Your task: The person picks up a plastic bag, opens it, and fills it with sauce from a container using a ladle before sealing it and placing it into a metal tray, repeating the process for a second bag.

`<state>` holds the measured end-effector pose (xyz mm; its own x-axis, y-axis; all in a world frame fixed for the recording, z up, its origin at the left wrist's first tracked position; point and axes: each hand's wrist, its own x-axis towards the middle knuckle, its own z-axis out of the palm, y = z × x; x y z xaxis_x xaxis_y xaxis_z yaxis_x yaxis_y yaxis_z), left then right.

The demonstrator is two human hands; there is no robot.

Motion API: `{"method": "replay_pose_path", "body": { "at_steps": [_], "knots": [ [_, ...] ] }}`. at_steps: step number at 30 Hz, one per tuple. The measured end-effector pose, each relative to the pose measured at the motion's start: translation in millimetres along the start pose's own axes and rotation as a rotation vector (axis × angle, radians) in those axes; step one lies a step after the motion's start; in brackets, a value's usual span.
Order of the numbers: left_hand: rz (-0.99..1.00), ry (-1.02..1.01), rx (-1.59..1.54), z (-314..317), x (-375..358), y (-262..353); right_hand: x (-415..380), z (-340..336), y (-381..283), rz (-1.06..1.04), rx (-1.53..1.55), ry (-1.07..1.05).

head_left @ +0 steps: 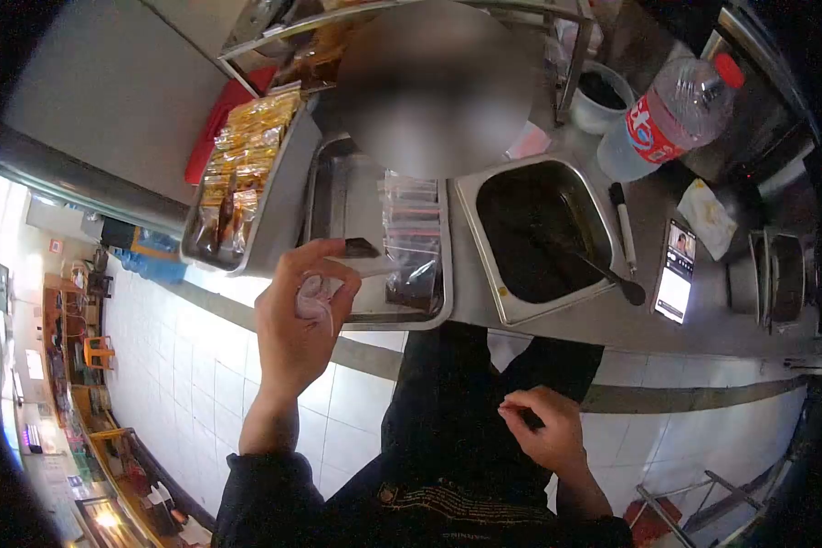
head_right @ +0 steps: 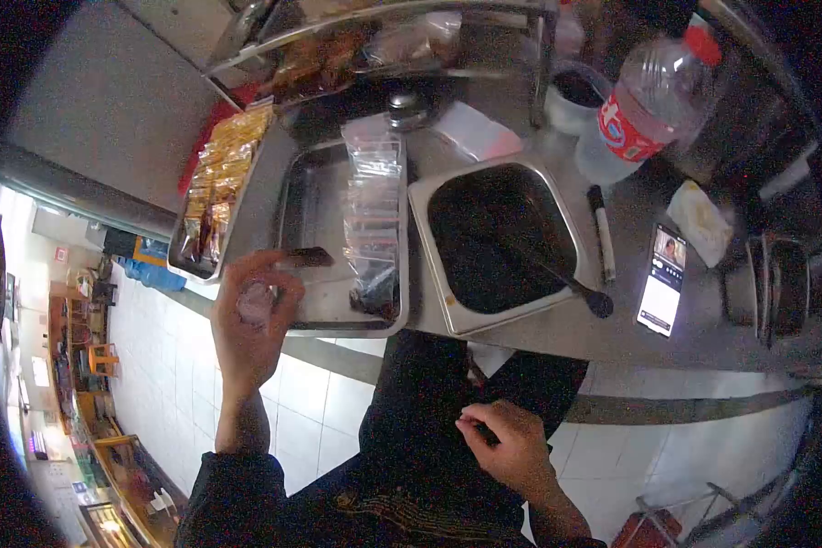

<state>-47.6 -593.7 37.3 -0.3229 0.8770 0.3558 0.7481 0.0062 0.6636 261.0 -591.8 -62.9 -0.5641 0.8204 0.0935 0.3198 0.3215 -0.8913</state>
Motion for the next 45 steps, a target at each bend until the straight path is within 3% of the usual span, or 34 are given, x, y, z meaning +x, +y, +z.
{"method": "replay_pose_path", "body": {
  "at_steps": [1,8,14,17,20,21,22,23,25,28,31,36,41,45],
  "knots": [
    [0.049,-0.004,0.015,5.3,-1.7,-3.3,-4.4,2.7,4.3,0.015,-0.008,0.004],
    [-0.181,-0.08,-0.041,42.3,-10.2,-33.4,-14.6,11.9,15.2,0.097,0.007,0.025],
    [-0.053,-0.018,0.066,57.3,4.9,-53.3,-8.2,8.4,14.5,0.053,-0.007,0.035],
    [-0.2,0.078,-0.411,52.2,-11.2,-33.4,-3.6,8.4,11.0,0.021,0.067,0.038],
    [-0.447,-0.422,-0.782,40.6,-50.0,11.6,7.1,16.2,-10.2,-0.012,0.226,0.062],
    [-0.42,-0.505,-0.772,49.9,-67.9,20.1,13.2,18.4,-16.0,-0.054,0.274,0.053],
    [-0.293,-0.518,-0.764,66.5,-82.4,21.1,17.5,22.5,-20.2,-0.05,0.286,0.026],
    [-0.287,-0.471,-0.739,80.8,-94.6,24.0,19.5,26.8,-19.5,-0.056,0.3,0.001],
    [-0.46,-0.371,-0.844,95.7,-104.2,25.0,17.6,33.4,-12.4,-0.006,0.315,-0.018],
    [-0.384,-0.376,-0.848,115.7,-112.4,8.6,10.2,45.6,0.8,0.01,0.338,0.037],
    [-0.514,-0.505,-0.874,115.5,-97.2,32.5,3.3,34.0,1.3,0.081,0.374,0.096],
    [-0.502,-0.582,-0.805,125.0,-93.5,19.7,2.2,24.7,9.8,0.089,0.338,0.228],
    [-0.579,-0.541,-0.882,129.5,-92.3,22.1,3.8,13.4,13.4,0.097,0.395,0.12],
    [-0.645,-0.651,-0.881,130.0,-95.0,24.9,7.2,-10.2,20.8,0.144,0.374,-0.044]
  ]
}}
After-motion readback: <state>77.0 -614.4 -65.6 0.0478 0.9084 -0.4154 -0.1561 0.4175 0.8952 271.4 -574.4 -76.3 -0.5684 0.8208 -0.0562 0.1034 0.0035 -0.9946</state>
